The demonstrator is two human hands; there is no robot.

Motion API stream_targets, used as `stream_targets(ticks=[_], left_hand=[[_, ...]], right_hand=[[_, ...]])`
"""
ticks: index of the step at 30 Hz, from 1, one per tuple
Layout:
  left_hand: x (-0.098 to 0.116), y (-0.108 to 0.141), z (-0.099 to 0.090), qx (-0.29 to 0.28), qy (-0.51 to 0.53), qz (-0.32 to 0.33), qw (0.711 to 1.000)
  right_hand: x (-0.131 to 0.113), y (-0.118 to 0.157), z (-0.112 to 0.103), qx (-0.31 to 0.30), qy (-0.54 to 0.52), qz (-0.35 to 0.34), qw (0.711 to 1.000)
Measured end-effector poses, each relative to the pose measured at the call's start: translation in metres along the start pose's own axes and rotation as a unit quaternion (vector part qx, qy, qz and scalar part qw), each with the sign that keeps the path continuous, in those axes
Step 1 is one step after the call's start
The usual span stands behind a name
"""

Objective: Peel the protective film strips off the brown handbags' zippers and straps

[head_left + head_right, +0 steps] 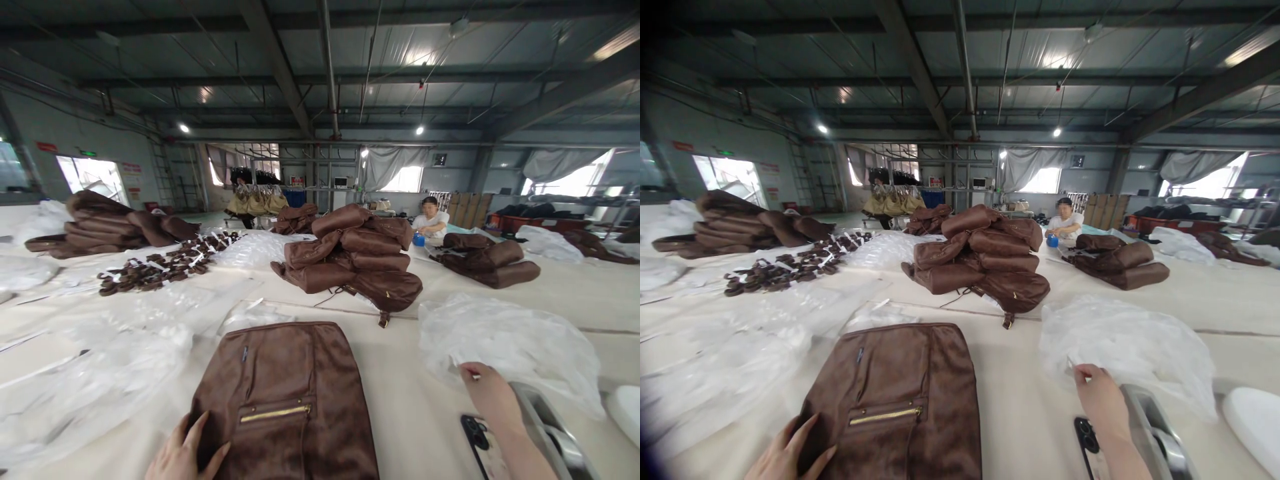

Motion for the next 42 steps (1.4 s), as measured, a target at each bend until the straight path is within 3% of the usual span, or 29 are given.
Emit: stream_targets(ticks=[3,6,9,12,15,17,19,21,24,27,29,31,33,38,42], left_hand=[[0.011,0.002,-0.01,0.064,0.011,-0.009,0.998],[0.048,0.018,-0.04,0.163,0.068,0.057,0.983],[0.103,0.047,-0.073,0.131,0.188,0.176,0.957],[0.148,0.074,-0.086,0.098,0.263,0.244,0.928],[0.161,0.089,-0.082,0.051,0.292,0.211,0.931],[0.153,0.09,-0.084,0.041,0.32,0.149,0.935],[0.139,0.083,-0.098,0.025,0.367,0.09,0.925],[0.12,0.07,-0.124,-0.023,0.424,0.031,0.905],[0.089,0.053,-0.171,-0.169,0.502,-0.081,0.844],[0.063,0.052,-0.206,-0.352,0.538,-0.095,0.76],[0.054,0.059,-0.214,-0.43,0.519,-0.097,0.732],[0.054,0.065,-0.21,-0.466,0.494,-0.099,0.728],[0.062,0.068,-0.197,-0.464,0.483,-0.076,0.739],[0.077,0.061,-0.155,-0.337,0.466,0.023,0.818],[0.075,0.06,-0.122,-0.321,0.482,-0.05,0.814]], right_hand=[[-0.028,0.022,-0.027,-0.022,-0.132,0.054,0.99],[-0.08,0.062,-0.046,-0.133,-0.328,0.024,0.935],[-0.141,0.111,-0.048,-0.283,-0.423,0.0,0.861],[-0.193,0.157,-0.039,-0.385,-0.433,-0.019,0.815],[-0.229,0.191,-0.032,-0.448,-0.45,-0.054,0.77],[-0.243,0.203,-0.031,-0.482,-0.457,-0.083,0.743],[-0.251,0.207,-0.03,-0.494,-0.458,-0.107,0.731],[-0.251,0.201,-0.026,-0.475,-0.457,-0.116,0.743],[-0.243,0.181,-0.006,-0.407,-0.408,-0.132,0.806],[-0.235,0.167,0.025,-0.334,-0.296,-0.188,0.875],[-0.233,0.167,0.047,-0.306,-0.219,-0.245,0.894],[-0.232,0.174,0.064,-0.31,-0.155,-0.287,0.893],[-0.233,0.183,0.074,-0.328,-0.113,-0.305,0.887],[-0.235,0.198,0.07,-0.298,-0.059,-0.331,0.893],[-0.233,0.198,0.061,-0.269,-0.003,-0.302,0.915]])
Point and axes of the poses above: each hand's wrist, its own y-axis away from the middle knuckle, its own z-axis out of the palm, x = y × z, the point moved 1 cm from there along -y, towards the middle knuckle, and after that the axes turned 10 degrees about x, right-handed, at the moved point
